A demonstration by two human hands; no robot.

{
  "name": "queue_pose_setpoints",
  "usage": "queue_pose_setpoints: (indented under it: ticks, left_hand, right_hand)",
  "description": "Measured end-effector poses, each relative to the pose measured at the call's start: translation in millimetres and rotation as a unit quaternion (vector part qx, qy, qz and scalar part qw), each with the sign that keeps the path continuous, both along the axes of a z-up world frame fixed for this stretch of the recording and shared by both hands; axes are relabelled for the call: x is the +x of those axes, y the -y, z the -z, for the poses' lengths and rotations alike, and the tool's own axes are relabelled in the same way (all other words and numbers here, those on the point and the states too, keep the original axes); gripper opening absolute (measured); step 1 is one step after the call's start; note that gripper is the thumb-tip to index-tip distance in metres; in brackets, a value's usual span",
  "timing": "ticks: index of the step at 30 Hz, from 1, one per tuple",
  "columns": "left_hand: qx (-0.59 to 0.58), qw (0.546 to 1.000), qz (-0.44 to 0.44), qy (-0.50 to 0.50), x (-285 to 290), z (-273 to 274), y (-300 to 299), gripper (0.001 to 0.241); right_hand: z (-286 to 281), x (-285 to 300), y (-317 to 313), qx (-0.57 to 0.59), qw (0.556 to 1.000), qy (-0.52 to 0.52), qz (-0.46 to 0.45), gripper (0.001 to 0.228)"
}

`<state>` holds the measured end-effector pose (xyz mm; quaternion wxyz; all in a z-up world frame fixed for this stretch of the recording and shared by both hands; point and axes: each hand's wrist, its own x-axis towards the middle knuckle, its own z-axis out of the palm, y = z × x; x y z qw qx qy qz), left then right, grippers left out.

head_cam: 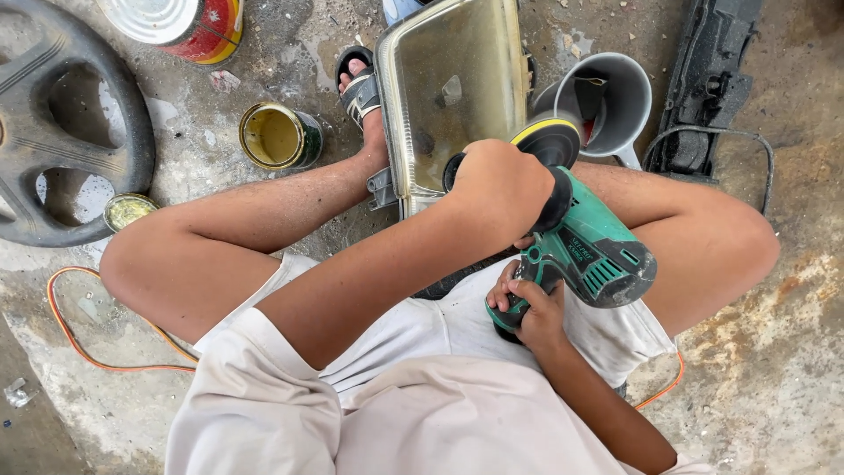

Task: The person uses a green electric polisher to smooth the surface of a car headlight. They apply a liquid from a small can onto the headlight and continue polishing the plastic lens with the machine.

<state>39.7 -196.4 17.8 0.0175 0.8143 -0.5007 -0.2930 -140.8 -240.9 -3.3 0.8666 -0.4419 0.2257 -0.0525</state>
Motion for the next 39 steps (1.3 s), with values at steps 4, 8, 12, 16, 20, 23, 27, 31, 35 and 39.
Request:
queue_pose_setpoints:
  ticks: [4, 8, 12, 16, 20, 23, 27, 31, 35, 39]
  left_hand:
    - [0.004, 1.000, -0.009, -0.006, 1.0, -3.5, -1.7, 0.030]
    - [0.038, 0.996, -0.012, -0.079, 10.4, -19.1, -10.4, 0.047]
    - [-0.004, 0.999, -0.051, 0.006, 8.0, -19.7, -38.2, 0.032]
    - [-0.023, 0.997, -0.072, 0.028, 16.8, -38.7, -74.7, 0.031]
    - [0.000, 0.995, -0.102, 0.002, 12.9, -63.1, -116.9, 0.038]
    - [-0.015, 0.990, -0.139, -0.010, 2.1, -68.2, -147.2, 0.044]
    - [-0.053, 0.979, -0.194, -0.016, -14.1, -61.5, -173.5, 0.046]
    - [-0.046, 0.977, -0.209, -0.015, -26.8, -47.3, -184.8, 0.048]
    - [-0.034, 0.977, -0.209, -0.014, -29.1, -42.6, -183.7, 0.047]
    - [-0.027, 0.982, -0.187, -0.009, -27.0, -39.2, -175.4, 0.047]
  right_hand:
    - [-6.8, 1.0, 2.6, -0.002, 1.000, -0.008, -0.015, 0.015]
    - [29.4, -15.5, 12.7, -0.028, 0.999, -0.021, -0.035, 0.017]
    - [-21.0, 15.4, 2.0, -0.058, 0.995, -0.022, -0.075, 0.017]
    - [-33.3, 25.2, 0.2, -0.080, 0.989, 0.006, -0.127, 0.020]
    - [-17.0, 18.4, -7.9, -0.115, 0.979, 0.024, -0.164, 0.021]
    - [4.3, 10.7, -14.3, -0.145, 0.969, 0.039, -0.196, 0.023]
    - [35.8, -16.3, -21.0, -0.199, 0.938, -0.083, -0.272, 0.029]
    - [16.4, -13.5, -22.4, -0.224, 0.905, -0.188, -0.309, 0.035]
    - [21.5, -18.8, -21.4, -0.228, 0.890, -0.226, -0.324, 0.037]
    - [24.3, -23.9, -19.0, -0.228, 0.902, -0.175, -0.321, 0.040]
